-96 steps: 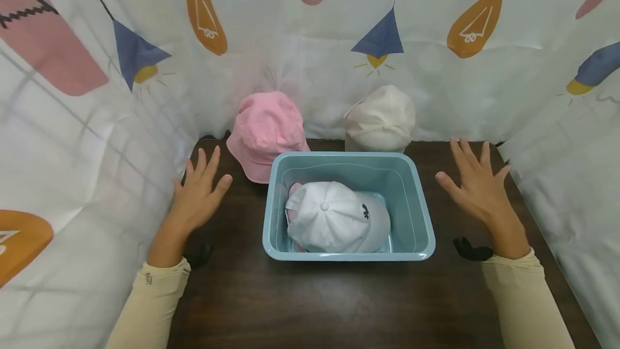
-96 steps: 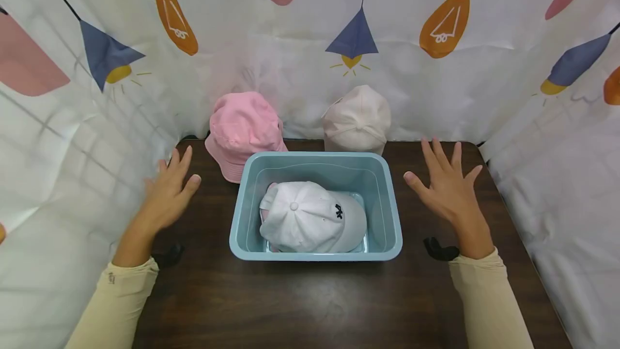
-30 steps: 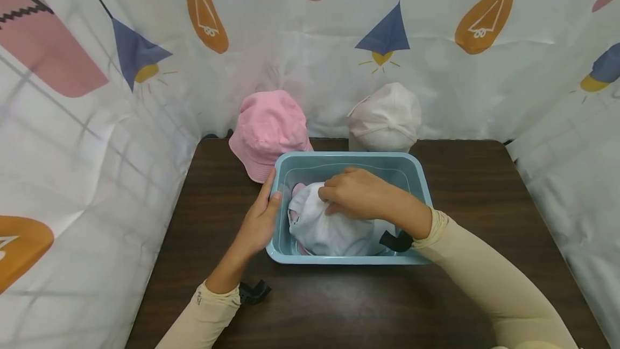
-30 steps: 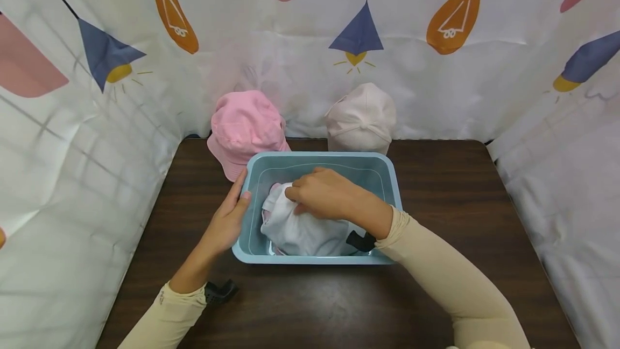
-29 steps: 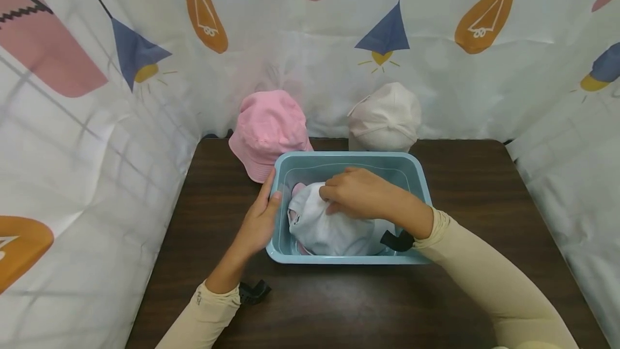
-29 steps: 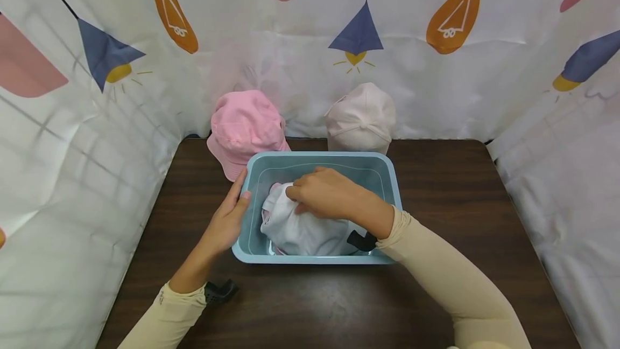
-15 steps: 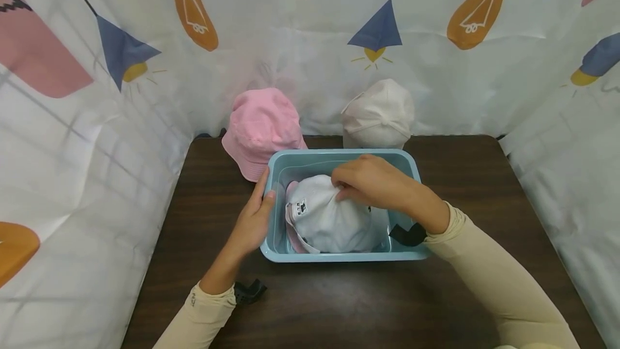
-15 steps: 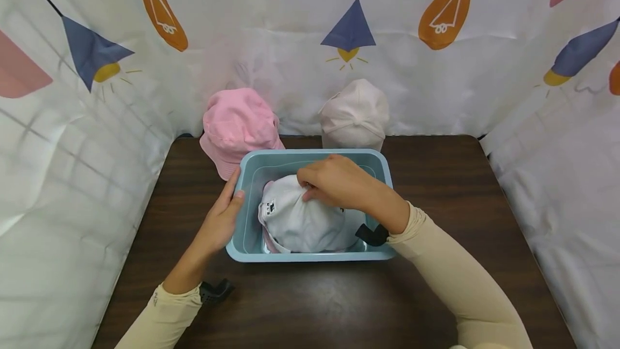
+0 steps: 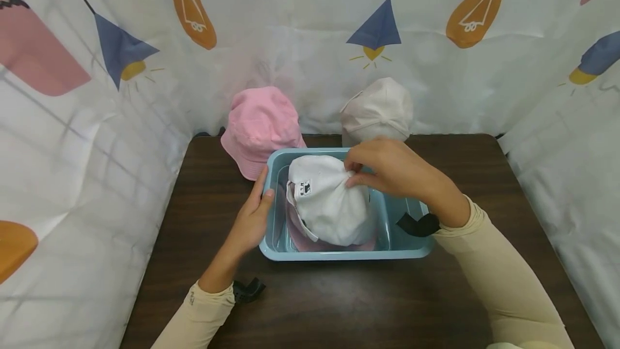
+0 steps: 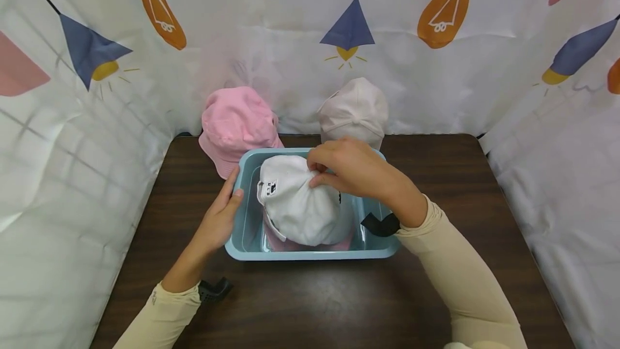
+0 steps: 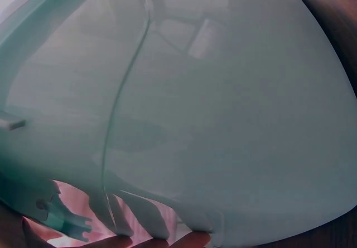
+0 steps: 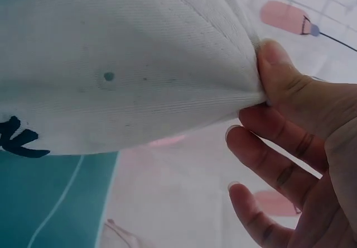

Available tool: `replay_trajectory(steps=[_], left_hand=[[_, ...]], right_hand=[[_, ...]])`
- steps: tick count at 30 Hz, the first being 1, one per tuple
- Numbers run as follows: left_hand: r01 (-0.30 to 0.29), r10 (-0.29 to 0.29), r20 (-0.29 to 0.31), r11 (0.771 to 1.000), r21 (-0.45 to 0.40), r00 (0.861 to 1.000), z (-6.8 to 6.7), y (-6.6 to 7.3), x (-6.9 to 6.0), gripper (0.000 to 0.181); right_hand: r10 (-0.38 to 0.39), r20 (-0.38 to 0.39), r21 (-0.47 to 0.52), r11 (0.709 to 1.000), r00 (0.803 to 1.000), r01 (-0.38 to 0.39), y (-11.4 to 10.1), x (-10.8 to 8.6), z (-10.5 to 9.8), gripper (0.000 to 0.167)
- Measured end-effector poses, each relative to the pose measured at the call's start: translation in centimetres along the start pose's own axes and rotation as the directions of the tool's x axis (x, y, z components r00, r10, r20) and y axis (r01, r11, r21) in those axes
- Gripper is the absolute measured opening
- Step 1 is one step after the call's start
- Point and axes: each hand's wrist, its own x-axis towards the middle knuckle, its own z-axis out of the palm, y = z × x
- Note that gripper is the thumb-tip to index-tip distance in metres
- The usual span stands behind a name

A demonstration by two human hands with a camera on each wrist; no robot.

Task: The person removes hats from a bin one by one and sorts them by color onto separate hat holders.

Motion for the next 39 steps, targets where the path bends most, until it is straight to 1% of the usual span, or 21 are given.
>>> replay_trajectory(steps=[5,11,16,20,22,24,26,29,34,36,39], left_hand=[[-0.005,0.005,-0.004,1.0,0.015,1.0,0.1,0.2,0.0,0.058],[-0.007,0.007,-0.006,1.0,0.013,1.0,0.3,0.4,0.0,0.059],[-0.014,0.014,0.003,1.0,0.007,1.0,0.4,0.5,0.1,0.059],[-0.008,0.008,0.005,1.0,0.009,1.0,0.2,0.5,0.0,0.059],[-0.006,0.006,0.009,1.0,0.016,1.0,0.1,0.5,0.0,0.059],[-0.006,0.006,0.012,1.0,0.018,1.0,0.0,0.4,0.0,0.059],[-0.008,0.008,0.013,1.0,0.021,1.0,0.0,0.4,0.0,0.059],[-0.011,0.011,0.011,1.0,0.022,1.0,-0.1,0.4,0.0,0.059],[-0.003,0.003,0.007,1.0,0.031,1.0,0.0,0.4,-0.1,0.059],[0.0,0.0,0.009,0.999,0.035,1.0,0.0,0.4,-0.2,0.059],[-0.001,0.0,0.009,0.999,0.035,1.0,-0.1,0.5,-0.2,0.059]], right_hand=[[0.002,-0.037,-0.022,1.0,0.999,-0.003,0.0,-0.3,-1.3,0.025],[-0.013,-0.093,-0.062,0.998,0.996,0.007,0.0,-1.3,-2.9,0.026],[-0.004,-0.147,-0.098,0.995,0.989,-0.011,-0.1,-2.0,-4.5,0.029],[-0.002,-0.186,-0.088,0.996,0.983,-0.015,-0.2,-2.5,-5.9,0.027],[-0.01,-0.214,-0.096,0.995,0.977,-0.011,-0.2,-2.6,-6.6,0.031],[-0.014,-0.246,-0.129,0.992,0.969,-0.018,-0.2,-2.7,-7.5,0.045],[-0.007,-0.276,-0.165,0.985,0.961,-0.04,-0.1,-2.8,-8.4,0.056],[0.011,-0.313,-0.221,0.972,0.95,-0.084,0.1,-3.0,-9.5,0.059],[0.065,-0.359,-0.257,0.952,0.931,-0.166,0.4,-3.2,-11.0,0.031],[0.099,-0.384,-0.264,0.941,0.918,-0.212,0.5,-3.1,-11.7,0.03],[0.124,-0.42,-0.286,0.922,0.899,-0.261,0.8,-2.6,-12.8,0.032]])
